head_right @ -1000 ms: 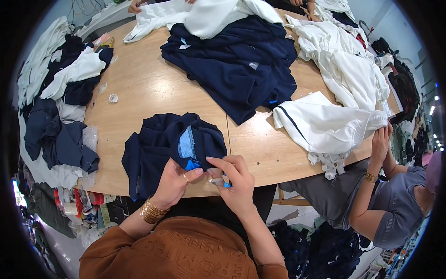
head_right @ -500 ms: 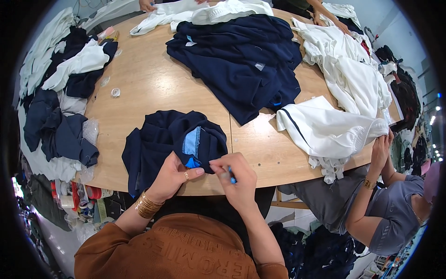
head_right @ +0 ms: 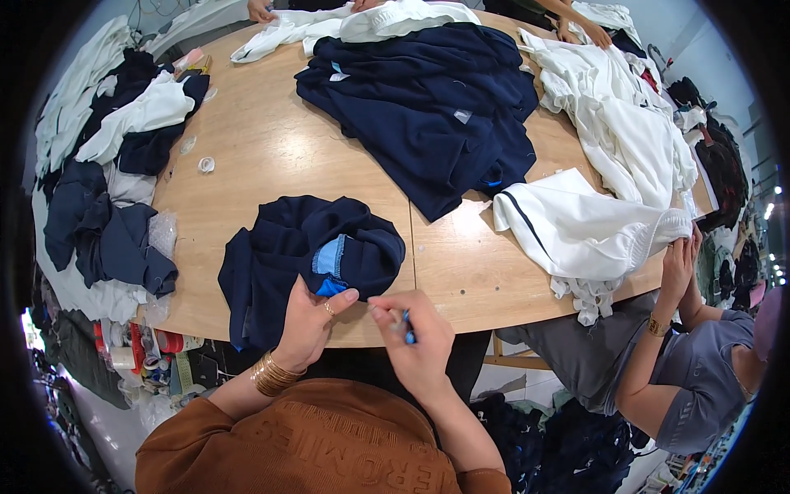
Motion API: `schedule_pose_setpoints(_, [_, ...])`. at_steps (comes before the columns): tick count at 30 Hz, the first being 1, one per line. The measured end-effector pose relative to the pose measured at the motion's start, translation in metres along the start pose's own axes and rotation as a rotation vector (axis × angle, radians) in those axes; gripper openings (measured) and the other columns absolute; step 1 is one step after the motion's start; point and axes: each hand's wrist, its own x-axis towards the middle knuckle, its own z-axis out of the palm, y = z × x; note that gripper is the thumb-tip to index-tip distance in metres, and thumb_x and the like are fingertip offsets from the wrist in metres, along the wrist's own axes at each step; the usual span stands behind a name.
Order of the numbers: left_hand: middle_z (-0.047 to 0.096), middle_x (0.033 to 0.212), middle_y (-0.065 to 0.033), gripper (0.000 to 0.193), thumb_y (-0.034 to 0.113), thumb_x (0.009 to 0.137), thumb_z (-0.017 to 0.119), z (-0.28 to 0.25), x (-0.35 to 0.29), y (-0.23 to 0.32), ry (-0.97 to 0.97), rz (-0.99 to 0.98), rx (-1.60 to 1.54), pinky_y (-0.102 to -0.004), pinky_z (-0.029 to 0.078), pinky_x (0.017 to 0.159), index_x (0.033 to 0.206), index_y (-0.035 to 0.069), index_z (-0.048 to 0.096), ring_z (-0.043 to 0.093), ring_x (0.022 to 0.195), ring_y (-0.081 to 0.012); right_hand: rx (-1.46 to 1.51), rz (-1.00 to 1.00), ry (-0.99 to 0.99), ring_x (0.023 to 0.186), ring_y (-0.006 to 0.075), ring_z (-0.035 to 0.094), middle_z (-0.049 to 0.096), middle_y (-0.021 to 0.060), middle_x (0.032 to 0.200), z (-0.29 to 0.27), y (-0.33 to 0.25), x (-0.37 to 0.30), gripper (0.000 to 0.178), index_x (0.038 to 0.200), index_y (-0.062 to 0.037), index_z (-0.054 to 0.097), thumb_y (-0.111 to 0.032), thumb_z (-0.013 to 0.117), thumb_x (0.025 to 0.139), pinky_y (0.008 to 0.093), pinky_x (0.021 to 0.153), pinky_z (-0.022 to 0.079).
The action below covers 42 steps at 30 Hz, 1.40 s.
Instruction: The recorder uses small thread snips to remove excess threads from navy blue and white garments at a factory workstation.
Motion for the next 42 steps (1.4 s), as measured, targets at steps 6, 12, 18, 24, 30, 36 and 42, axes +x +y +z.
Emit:
schedule_pose_setpoints(6, [0.051,0.112,-0.0045,0.054,-0.002,0.075,0.069,-0.001,0.003,0.001,-0.046,-0.005,-0.008,-0.0275,0.042,0.090,0.121,0.002,0.039,0.051,0.102,-0.0121,-0.203,-0.186,-0.346,0.065,0.0268,0.059,0.057,0.0092,0.072,-0.005,0.007,-0.017,0.027,0.092,-0.0059,0.059,0.003,0.062,0.066,0.0324,0.056,0.047])
schedule_pose_setpoints(12, [0.049,0.115,-0.0053,0.057,-0.003,0.075,0.069,-0.003,0.003,0.002,-0.060,0.045,0.024,-0.0282,0.042,0.093,0.123,0.002,0.039,0.050,0.104,-0.0131,-0.180,0.071,-0.567,0.069,0.0226,0.060,0.062,0.0073,0.089,-0.042,-0.010,-0.002,0.034,0.099,-0.0066,0.060,-0.019,0.073,0.069,0.0272,0.063,0.049])
schedule_pose_setpoints(18, [0.050,0.114,-0.0048,0.059,-0.002,0.074,0.070,0.000,0.001,0.001,-0.117,0.052,0.034,-0.0285,0.042,0.093,0.124,0.003,0.038,0.050,0.105,-0.0132,-0.602,-0.222,-0.171,0.062,0.0163,0.047,0.054,-0.0002,0.071,-0.036,0.009,0.004,0.024,0.088,-0.0115,0.061,-0.029,0.070,0.074,0.0322,0.065,0.028])
schedule_pose_setpoints(24, [0.049,0.114,-0.0046,0.059,-0.003,0.075,0.070,0.000,-0.001,0.004,-0.136,0.028,0.037,-0.0292,0.042,0.093,0.124,0.002,0.038,0.050,0.106,-0.0133,-0.711,-0.325,-0.070,0.063,0.0156,0.047,0.051,-0.0016,0.066,-0.026,0.012,0.007,0.020,0.084,-0.0129,0.061,-0.029,0.069,0.075,0.0326,0.067,0.027])
schedule_pose_setpoints(30, [0.049,0.118,-0.0052,0.062,-0.006,0.073,0.068,0.002,0.000,0.004,-0.133,0.030,0.072,-0.0296,0.041,0.094,0.126,0.003,0.037,0.049,0.108,-0.0140,-0.718,-0.348,-0.084,0.063,0.0155,0.046,0.050,-0.0018,0.066,-0.026,0.013,0.009,0.021,0.084,-0.0131,0.061,-0.030,0.070,0.074,0.0326,0.069,0.027])
schedule_pose_setpoints(36, [0.048,0.119,-0.0055,0.062,-0.006,0.073,0.068,0.000,0.000,0.003,-0.158,0.024,0.100,-0.0294,0.041,0.094,0.126,0.002,0.038,0.049,0.108,-0.0142,-0.697,-0.346,-0.091,0.064,0.0159,0.047,0.052,-0.0018,0.066,-0.023,0.014,0.009,0.022,0.084,-0.0123,0.061,-0.030,0.069,0.074,0.0327,0.068,0.028])
schedule_pose_setpoints(42, [0.049,0.119,-0.0058,0.060,-0.007,0.074,0.067,0.000,0.000,0.003,-0.156,0.014,0.089,-0.0300,0.040,0.095,0.126,0.002,0.038,0.049,0.109,-0.0147,-0.471,-0.204,-0.062,0.061,0.0148,0.045,0.050,0.0000,0.066,-0.028,0.023,0.005,0.025,0.088,-0.0101,0.061,-0.028,0.071,0.073,0.0306,0.065,0.030])
